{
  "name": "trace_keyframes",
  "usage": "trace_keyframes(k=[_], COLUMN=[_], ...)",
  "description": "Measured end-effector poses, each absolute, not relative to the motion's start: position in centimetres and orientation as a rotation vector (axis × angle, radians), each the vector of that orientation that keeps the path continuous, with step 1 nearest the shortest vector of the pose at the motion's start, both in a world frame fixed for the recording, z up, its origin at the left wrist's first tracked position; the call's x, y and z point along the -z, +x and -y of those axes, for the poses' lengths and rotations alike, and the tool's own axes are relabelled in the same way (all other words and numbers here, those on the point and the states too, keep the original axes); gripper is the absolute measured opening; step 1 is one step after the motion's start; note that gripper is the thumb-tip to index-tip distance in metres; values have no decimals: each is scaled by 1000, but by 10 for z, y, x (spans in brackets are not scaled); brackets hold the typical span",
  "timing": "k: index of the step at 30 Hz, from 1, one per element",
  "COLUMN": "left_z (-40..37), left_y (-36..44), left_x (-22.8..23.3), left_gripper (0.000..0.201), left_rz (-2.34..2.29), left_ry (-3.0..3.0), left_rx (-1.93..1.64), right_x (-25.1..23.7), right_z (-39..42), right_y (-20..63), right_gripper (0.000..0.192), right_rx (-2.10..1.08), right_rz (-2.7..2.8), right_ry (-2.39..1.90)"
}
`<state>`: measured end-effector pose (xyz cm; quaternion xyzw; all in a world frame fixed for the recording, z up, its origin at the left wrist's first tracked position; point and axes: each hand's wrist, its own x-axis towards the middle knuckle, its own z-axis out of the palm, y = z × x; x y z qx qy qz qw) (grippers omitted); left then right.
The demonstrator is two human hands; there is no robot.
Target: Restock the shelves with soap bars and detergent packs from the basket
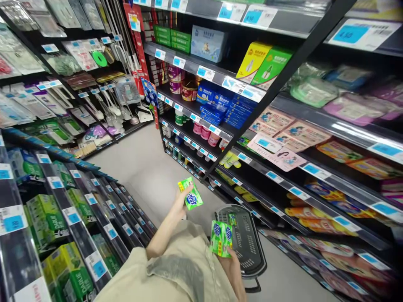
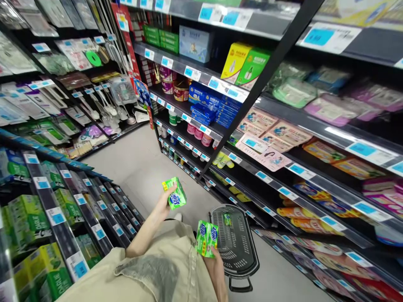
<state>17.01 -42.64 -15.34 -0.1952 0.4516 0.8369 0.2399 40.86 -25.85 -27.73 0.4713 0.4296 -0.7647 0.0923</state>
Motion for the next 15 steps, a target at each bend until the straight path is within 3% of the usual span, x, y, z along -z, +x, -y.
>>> trace_keyframes(k=[10, 15], left_z=[428, 432], left_y=[202, 195], left_x=[157, 142], left_gripper=[64, 65], left_rz=[-1327, -1979], left_ry=[-211, 195], left_rx=[-1830, -1644], right_x=[269, 252], right_z=[299, 310], right_y=[411, 411], right_gripper=[103, 109], right_rx=[2323, 2446], right_rz=[-1176, -1205], right_ry=[1240, 912])
